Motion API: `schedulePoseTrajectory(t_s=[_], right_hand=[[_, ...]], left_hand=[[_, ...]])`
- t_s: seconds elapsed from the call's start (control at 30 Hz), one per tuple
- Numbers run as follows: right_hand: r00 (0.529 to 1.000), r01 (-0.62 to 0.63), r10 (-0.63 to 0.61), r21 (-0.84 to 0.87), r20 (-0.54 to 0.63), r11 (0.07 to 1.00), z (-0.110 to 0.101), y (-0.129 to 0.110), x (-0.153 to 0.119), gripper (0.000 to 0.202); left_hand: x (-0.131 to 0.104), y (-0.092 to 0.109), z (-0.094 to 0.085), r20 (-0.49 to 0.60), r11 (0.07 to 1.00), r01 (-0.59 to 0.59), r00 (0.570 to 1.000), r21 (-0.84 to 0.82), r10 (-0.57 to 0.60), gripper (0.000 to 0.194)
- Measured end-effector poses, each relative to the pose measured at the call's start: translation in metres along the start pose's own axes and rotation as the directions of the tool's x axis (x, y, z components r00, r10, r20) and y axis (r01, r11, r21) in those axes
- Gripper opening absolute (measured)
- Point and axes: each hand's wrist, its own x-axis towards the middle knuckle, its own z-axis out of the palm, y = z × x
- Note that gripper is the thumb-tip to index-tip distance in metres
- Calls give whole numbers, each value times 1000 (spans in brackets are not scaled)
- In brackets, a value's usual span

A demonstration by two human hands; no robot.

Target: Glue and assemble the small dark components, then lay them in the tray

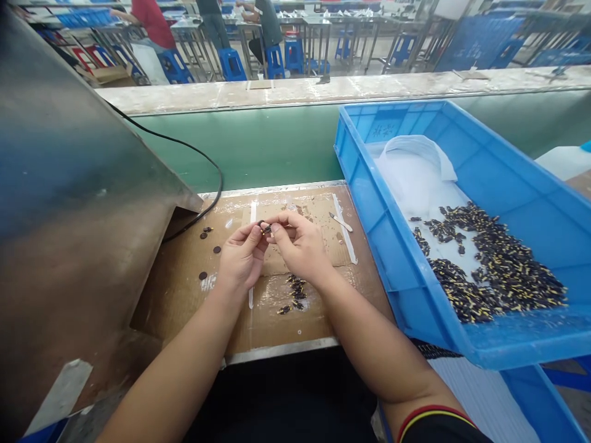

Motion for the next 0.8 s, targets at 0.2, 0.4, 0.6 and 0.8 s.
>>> schedulePoseTrajectory(t_s=[0.2,0.4,0.6,0.8], right_hand=[[995,22,-29,-70,-94,997,2,0,-2,20],[991,94,-108,-167,-74,981,7,-1,-4,20],[990,104,-116,-151,-75,983,10,0,-6,16],[989,115,-129,-163,-75,980,10,-3,-6,16]], left_hand=[[0,6,-1,-7,995,73,997,-73,-74,28],[-1,10,-2,-22,995,58,998,-79,-60,18],[-3,11,-1,-7,996,25,1000,-84,-26,19],[-5,11,-2,-5,998,28,1000,-52,-29,17]])
